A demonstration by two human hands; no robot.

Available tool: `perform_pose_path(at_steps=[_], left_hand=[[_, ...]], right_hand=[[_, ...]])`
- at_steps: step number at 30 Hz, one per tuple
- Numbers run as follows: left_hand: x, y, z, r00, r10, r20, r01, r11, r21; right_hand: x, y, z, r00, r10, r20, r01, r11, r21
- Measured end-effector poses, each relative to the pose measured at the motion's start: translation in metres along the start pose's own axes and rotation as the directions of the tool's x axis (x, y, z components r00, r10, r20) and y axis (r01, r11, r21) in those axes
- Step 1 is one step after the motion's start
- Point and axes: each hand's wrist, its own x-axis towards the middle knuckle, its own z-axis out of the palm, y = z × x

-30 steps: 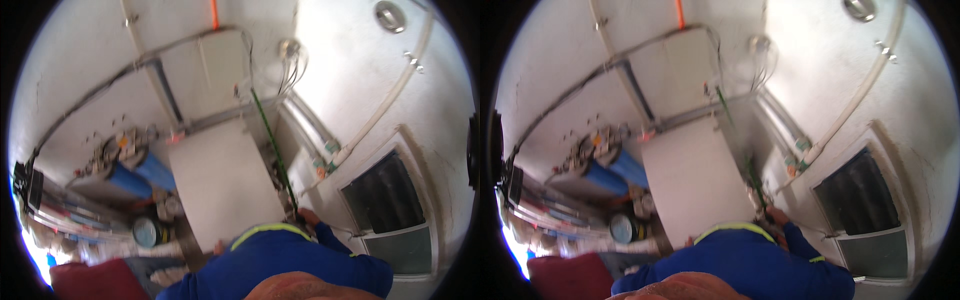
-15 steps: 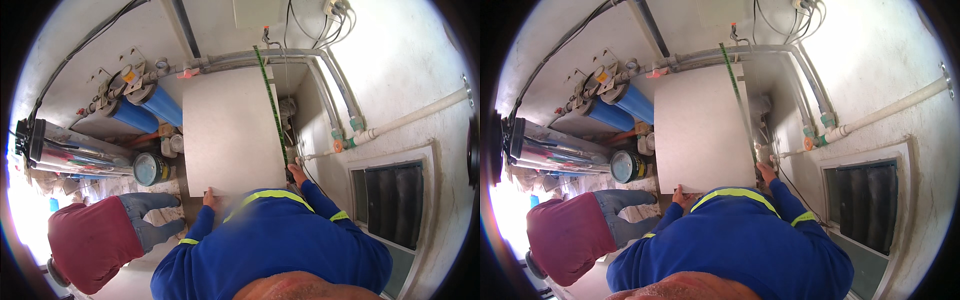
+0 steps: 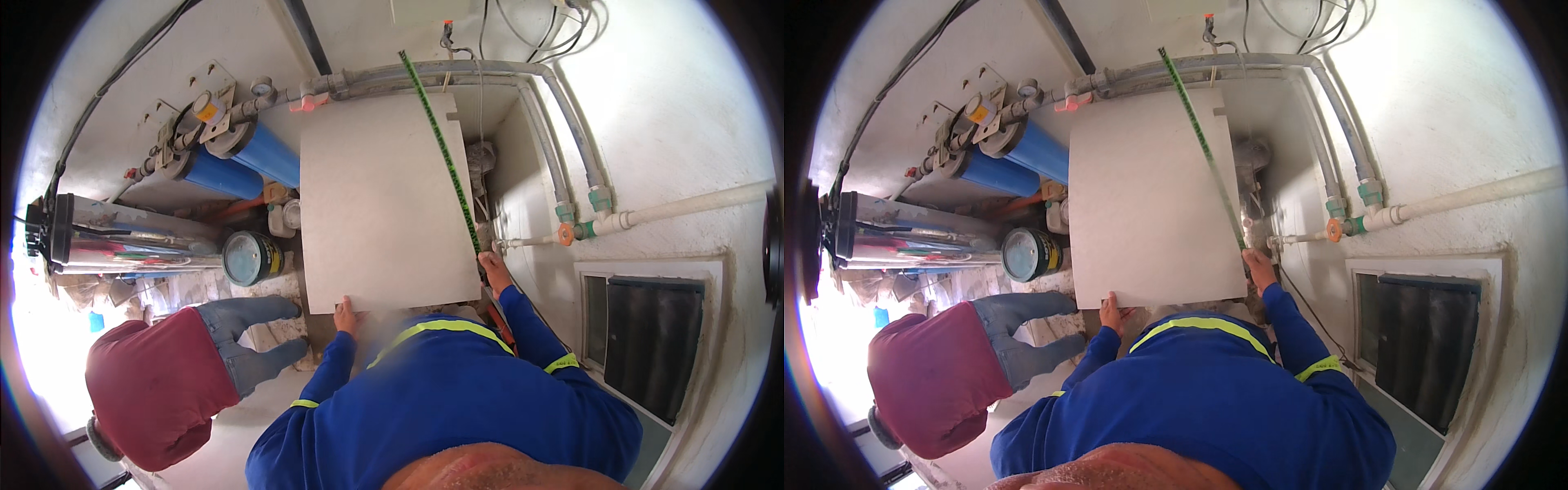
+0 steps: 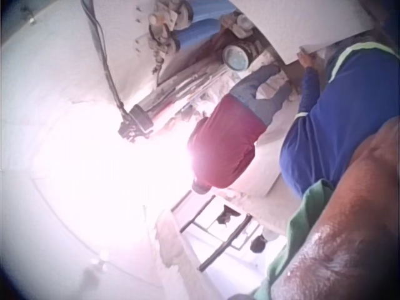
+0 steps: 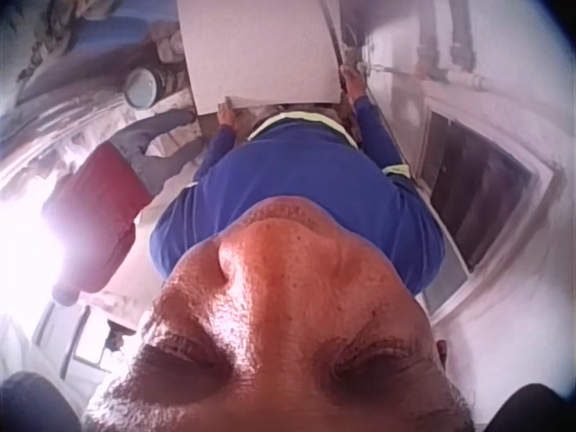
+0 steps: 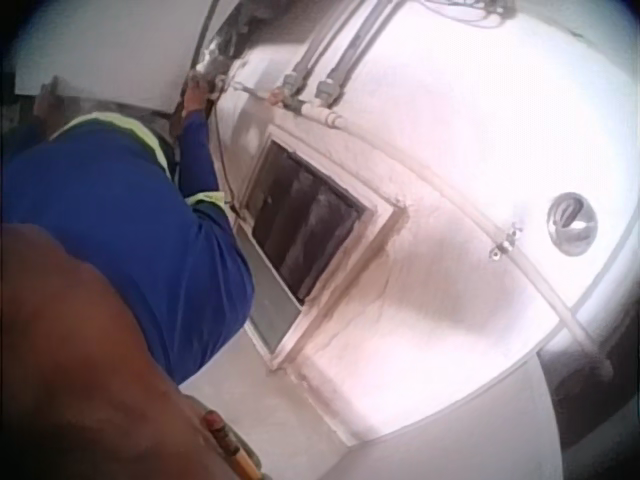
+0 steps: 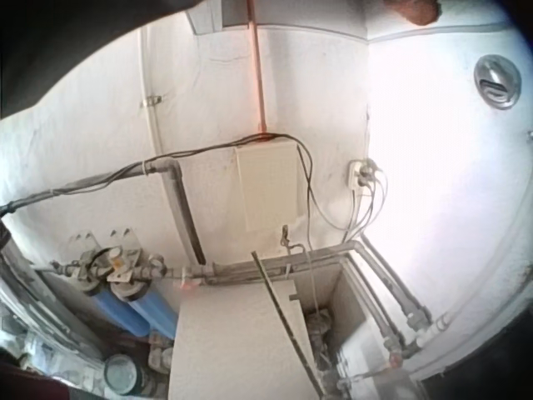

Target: The person positions a white rectangular panel against a wall and ceiling, then uses a tape measure to measure the panel and the surrounding wall area. The person repeatedly adjusts the panel and re-measures to verify fit.

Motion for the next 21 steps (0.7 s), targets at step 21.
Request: perform_pose_path(at_steps=[21], left_hand=[[0.029,-0.020,0.005,0.990,-0.138,0.034,0.142,0.975,-0.173]], right_hand=[[0.022,0.015,0.016,1.000,-0.031,-0.005,0.031,0.995,-0.095]])
